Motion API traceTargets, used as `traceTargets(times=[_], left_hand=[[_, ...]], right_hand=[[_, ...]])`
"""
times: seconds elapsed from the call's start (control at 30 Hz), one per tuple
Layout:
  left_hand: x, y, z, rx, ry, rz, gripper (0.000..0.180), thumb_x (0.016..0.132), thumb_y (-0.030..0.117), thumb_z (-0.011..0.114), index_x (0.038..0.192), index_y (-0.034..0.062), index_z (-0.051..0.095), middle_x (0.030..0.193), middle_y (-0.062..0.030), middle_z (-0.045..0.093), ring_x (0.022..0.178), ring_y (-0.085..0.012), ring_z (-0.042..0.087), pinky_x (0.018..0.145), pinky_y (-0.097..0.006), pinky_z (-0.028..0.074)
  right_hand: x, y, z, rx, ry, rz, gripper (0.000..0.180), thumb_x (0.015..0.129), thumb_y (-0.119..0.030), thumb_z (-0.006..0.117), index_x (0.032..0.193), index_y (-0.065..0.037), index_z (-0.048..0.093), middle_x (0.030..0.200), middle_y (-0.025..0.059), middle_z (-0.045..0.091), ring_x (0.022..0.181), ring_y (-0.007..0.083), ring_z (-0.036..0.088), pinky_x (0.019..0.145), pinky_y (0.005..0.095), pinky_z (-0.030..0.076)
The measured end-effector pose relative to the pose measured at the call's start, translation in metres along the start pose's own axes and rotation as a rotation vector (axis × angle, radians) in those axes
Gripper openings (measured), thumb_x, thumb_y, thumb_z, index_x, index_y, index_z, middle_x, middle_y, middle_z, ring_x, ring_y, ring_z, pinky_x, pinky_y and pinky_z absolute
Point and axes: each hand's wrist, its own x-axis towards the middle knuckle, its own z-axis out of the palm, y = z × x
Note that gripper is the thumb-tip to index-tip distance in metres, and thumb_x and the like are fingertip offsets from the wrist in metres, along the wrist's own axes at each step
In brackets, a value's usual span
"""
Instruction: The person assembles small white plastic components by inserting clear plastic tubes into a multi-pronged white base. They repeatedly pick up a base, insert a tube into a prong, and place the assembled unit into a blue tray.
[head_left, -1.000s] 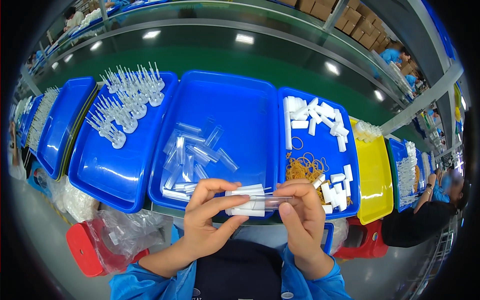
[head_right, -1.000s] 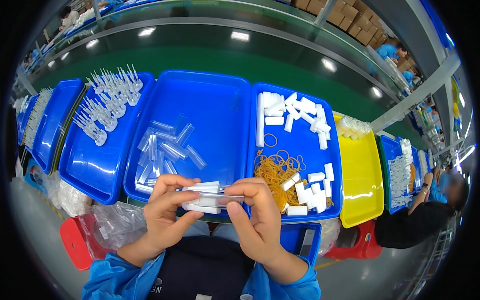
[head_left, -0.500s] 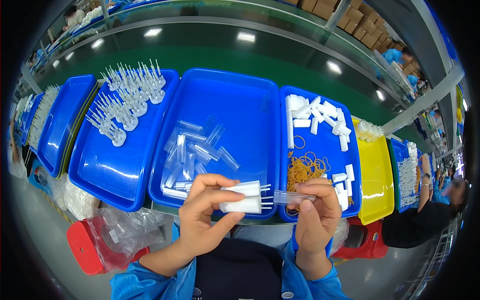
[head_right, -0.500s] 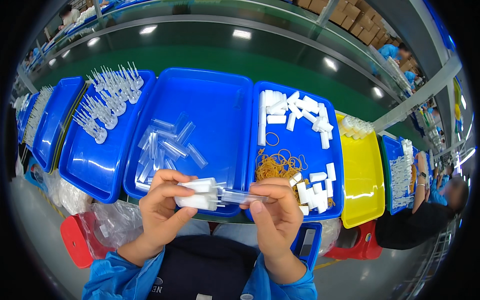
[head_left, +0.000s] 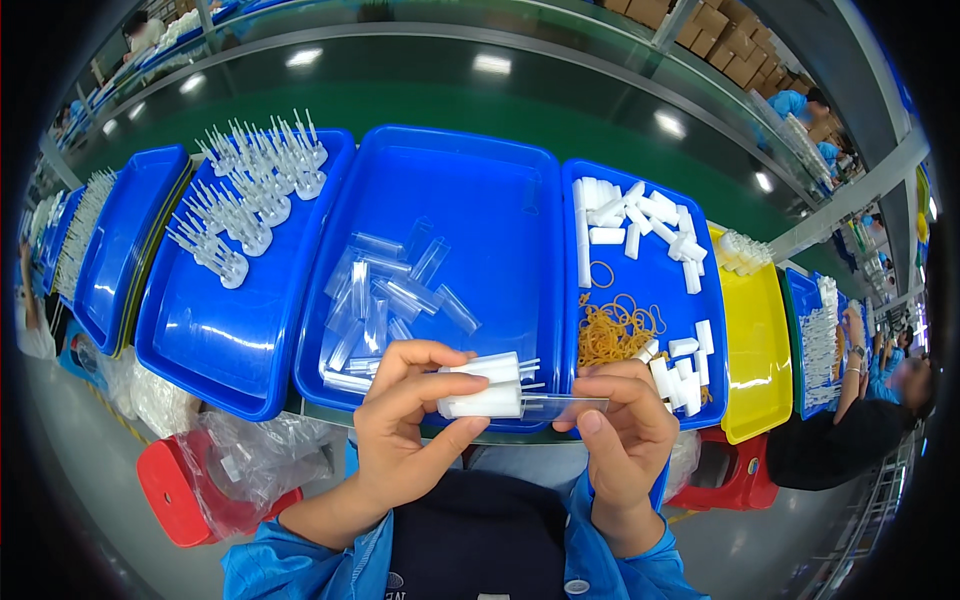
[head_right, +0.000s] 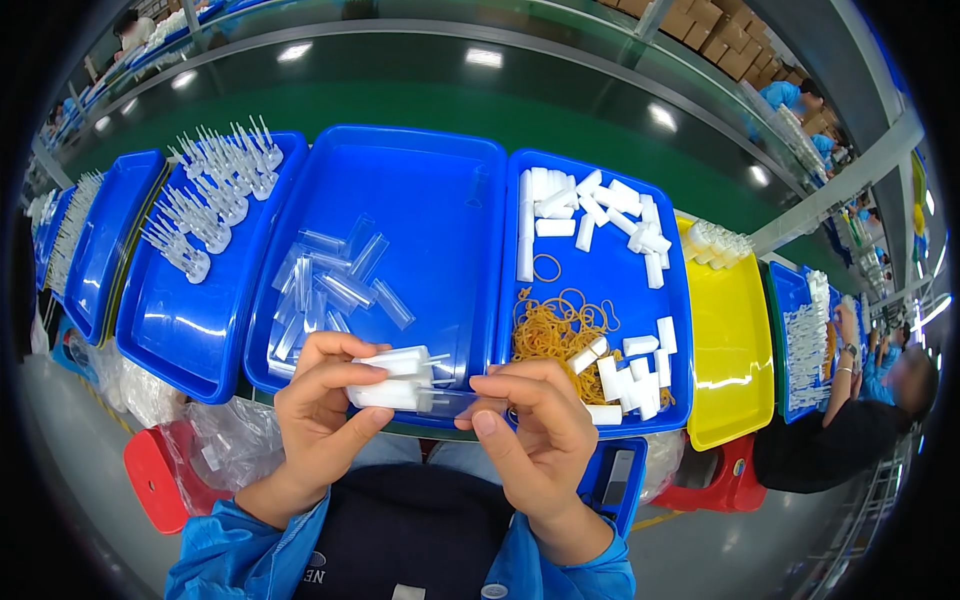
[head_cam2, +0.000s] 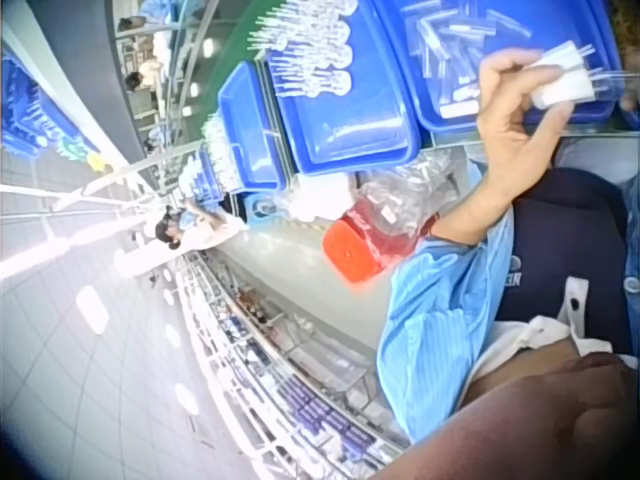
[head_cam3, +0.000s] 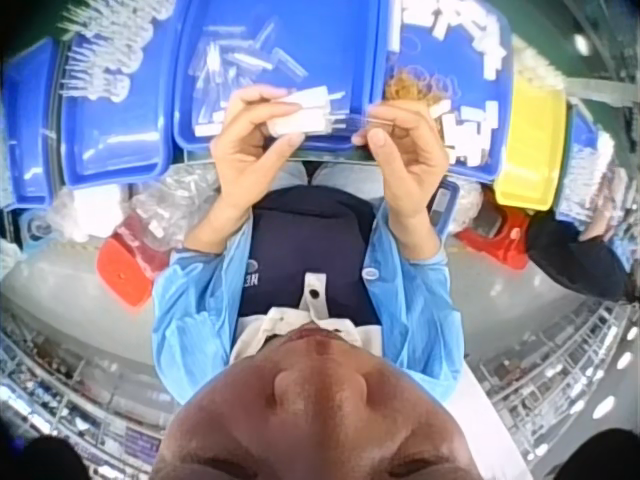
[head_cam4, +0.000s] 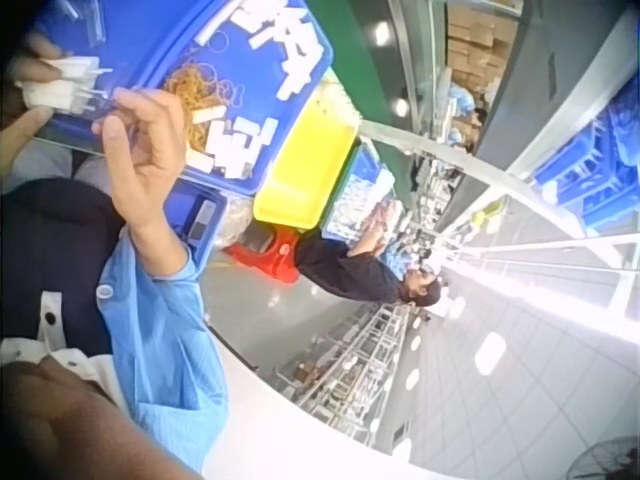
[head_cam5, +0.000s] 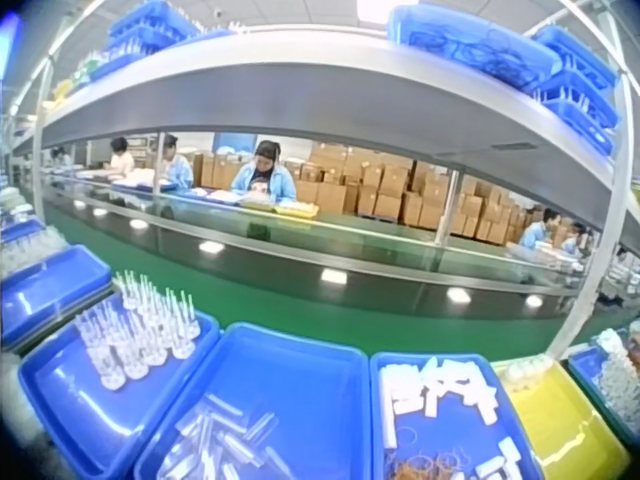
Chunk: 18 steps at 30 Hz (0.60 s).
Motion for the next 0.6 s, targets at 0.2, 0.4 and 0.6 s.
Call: traceTargets(times=[0.2,0.4,0.6], left_hand=[[0.0002,0.0003,0.0005,-0.004,0.011,-0.021,0.031,0.079,-0.007,0.071,0.109,-0.004,0.067,0.121,-0.014,0.048,0.105,-0.0206,0.062,0.085,-0.029,0.059],[-0.0005,0.0003,0.0005,0.007,0.032,-0.02,0.029,0.079,-0.006,0.073,0.108,-0.0029,0.069,0.119,-0.0138,0.049,0.106,-0.0212,0.062,0.084,-0.029,0.058],[-0.0038,0.0023,-0.0035,0.081,-0.013,-0.033,0.028,0.077,-0.005,0.075,0.104,-0.0025,0.069,0.119,-0.0146,0.049,0.115,-0.0294,0.057,0.094,-0.037,0.049]], right_hand=[[-0.0025,0.0002,-0.0005,-0.103,0.009,-0.038,0.022,0.085,0.004,0.063,0.106,0.009,0.063,0.104,0.0173,0.053,0.078,0.0192,0.066,0.073,0.029,0.054],[-0.0026,-0.0006,0.0007,-0.153,-0.005,-0.033,0.022,0.084,0.005,0.063,0.106,0.009,0.064,0.104,0.0172,0.054,0.079,0.0213,0.068,0.076,0.0284,0.053],[-0.0054,0.0027,0.0018,-0.183,0.017,-0.028,0.022,0.086,-0.001,0.062,0.106,0.007,0.063,0.104,0.0154,0.055,0.08,0.0206,0.069,0.092,0.036,0.048]])
